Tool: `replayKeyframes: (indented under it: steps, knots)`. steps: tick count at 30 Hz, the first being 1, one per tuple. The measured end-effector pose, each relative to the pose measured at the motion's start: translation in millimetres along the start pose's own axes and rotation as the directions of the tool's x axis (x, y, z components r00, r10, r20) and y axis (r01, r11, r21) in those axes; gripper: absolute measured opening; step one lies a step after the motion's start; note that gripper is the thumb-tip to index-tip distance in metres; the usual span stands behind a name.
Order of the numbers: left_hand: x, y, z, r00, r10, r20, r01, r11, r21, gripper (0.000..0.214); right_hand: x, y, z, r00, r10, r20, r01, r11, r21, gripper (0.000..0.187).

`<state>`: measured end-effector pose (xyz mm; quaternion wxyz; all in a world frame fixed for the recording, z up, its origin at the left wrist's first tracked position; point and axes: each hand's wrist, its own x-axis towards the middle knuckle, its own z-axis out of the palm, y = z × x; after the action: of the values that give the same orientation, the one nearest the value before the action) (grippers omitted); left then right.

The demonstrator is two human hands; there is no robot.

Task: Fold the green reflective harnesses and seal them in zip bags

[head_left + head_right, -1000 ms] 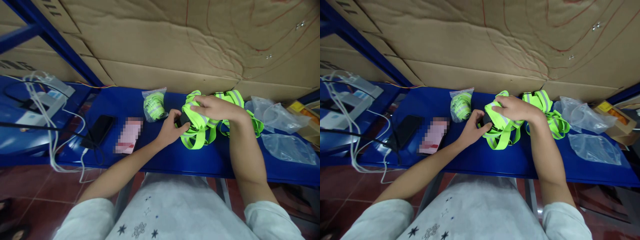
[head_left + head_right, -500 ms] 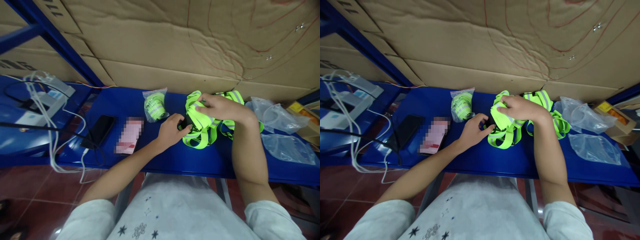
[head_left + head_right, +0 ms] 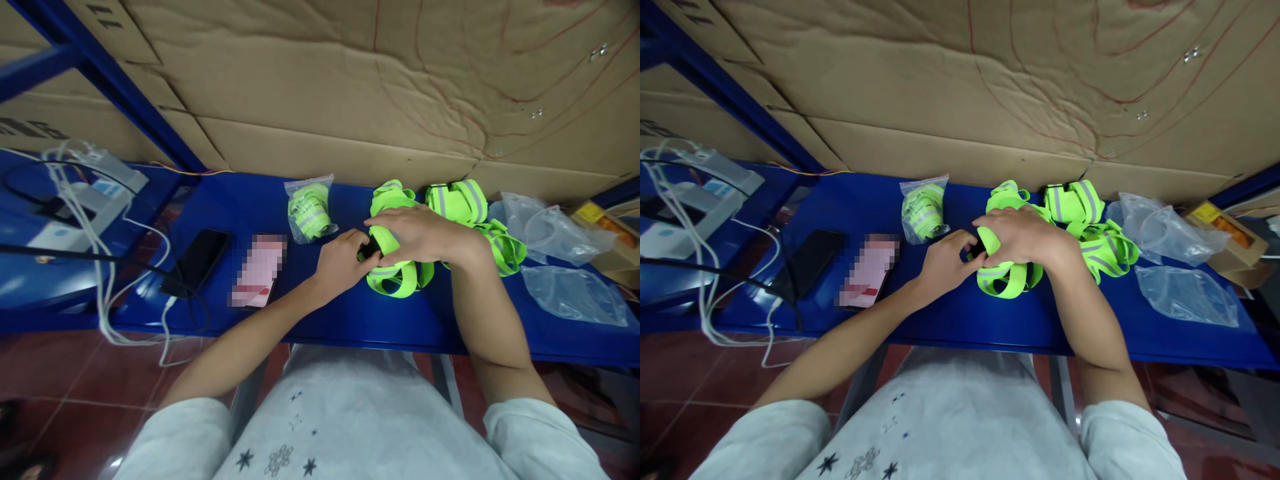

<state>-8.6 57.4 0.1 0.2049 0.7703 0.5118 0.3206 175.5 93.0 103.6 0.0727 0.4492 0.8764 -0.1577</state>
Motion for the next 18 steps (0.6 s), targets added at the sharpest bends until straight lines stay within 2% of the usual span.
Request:
replayKeyframes:
  steps: [4, 6, 9, 10, 12, 15, 16, 18]
  knots:
    - [2.1, -0.9, -2.1, 1.0, -0.003, -0.003, 0.003, 1.0, 0.011, 0.027, -13.4, 19.1, -11.1, 0.999, 0.037, -0.029, -0.037, 0.999, 0.0, 0.066]
    - [3.2, -2.6, -2.9, 0.999, 0.004, -0.039, -0.003, 1.0, 0.016, 0.027, -23.2, 29.7, -17.6, 0.989, 0.116, -0.088, -0.12, 0.992, -0.04, 0.063]
    - [3.9, -4.6, -3.6, 0.995, 0.047, -0.092, -0.045, 0.999, 0.02, 0.025, -32.8, 37.4, -22.1, 0.938, 0.283, -0.202, -0.31, 0.944, -0.115, 0.066]
    - [4.0, -5.0, -4.0, 0.992, 0.065, -0.107, -0.064, 0.998, 0.019, 0.024, -34.0, 36.2, -21.6, 0.927, 0.293, -0.236, -0.329, 0.936, -0.129, 0.07]
    - [4.0, -5.6, -5.2, 0.983, 0.112, -0.142, -0.109, 0.994, 0.029, 0.024, -33.5, 27.8, -18.0, 0.946, 0.197, -0.256, -0.239, 0.961, -0.143, 0.081]
    - [3.9, -6.2, -9.3, 0.954, 0.216, -0.207, -0.199, 0.975, 0.101, 0.03, -27.9, 5.5, -9.1, 0.982, -0.065, -0.178, 0.044, 0.992, -0.119, 0.098]
    - [3.7, -6.4, -11.2, 0.942, 0.251, -0.221, -0.226, 0.965, 0.132, 0.033, -25.5, -2.4, -6.3, 0.98, -0.113, -0.163, 0.096, 0.989, -0.11, 0.1]
    - [2.9, -6.5, -14.9, 0.927, 0.302, -0.223, -0.262, 0.945, 0.194, 0.037, -20.9, -16.0, -2.1, 0.978, -0.118, -0.173, 0.098, 0.988, -0.12, 0.095]
